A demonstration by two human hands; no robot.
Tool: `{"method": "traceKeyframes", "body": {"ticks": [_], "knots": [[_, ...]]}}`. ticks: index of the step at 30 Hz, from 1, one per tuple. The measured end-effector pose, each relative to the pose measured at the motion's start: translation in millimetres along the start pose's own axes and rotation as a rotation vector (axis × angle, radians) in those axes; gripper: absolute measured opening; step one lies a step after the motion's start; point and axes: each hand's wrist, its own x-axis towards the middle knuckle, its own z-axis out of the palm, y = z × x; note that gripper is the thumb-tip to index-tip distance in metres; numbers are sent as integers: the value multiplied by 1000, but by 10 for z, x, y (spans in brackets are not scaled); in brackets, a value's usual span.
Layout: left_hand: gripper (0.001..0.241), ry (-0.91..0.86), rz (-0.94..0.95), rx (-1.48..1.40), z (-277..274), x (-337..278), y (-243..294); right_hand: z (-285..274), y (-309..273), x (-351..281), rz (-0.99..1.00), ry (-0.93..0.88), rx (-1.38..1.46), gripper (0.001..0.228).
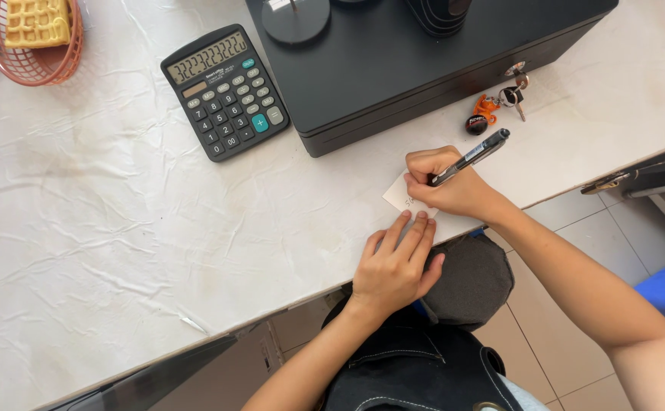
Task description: Cleaning a waffle maker with a tissue and managing a cash register.
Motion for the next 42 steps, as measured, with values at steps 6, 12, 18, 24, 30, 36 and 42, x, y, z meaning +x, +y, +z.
{"method": "traceKeyframes", "body": {"ticks": [6,12,18,24,30,36,42], "knots": [[41,3,-4,2,-2,6,4,9,-2,4,-16,32,15,44],[40,0,-4,6,3,2,12,20,-29,-2,-1,26,-6,41],[38,29,27,16,-4,-13,14,-435,47,-53,159,325,188,21],[39,-199,-69,-57,-229,101,93,-1241,-562,-122,87,409,120,37],[25,-196,-44,-104,-224,57,84,-1549,-601,72,75,472,-234,32],[11,-146,-21,-280,-336,113,76,-1535,-317,702,-55,526,-978,17],[7,-62,-87,-301,-641,402,-11,-1427,-345,586,-94,564,-1380,45]]}}
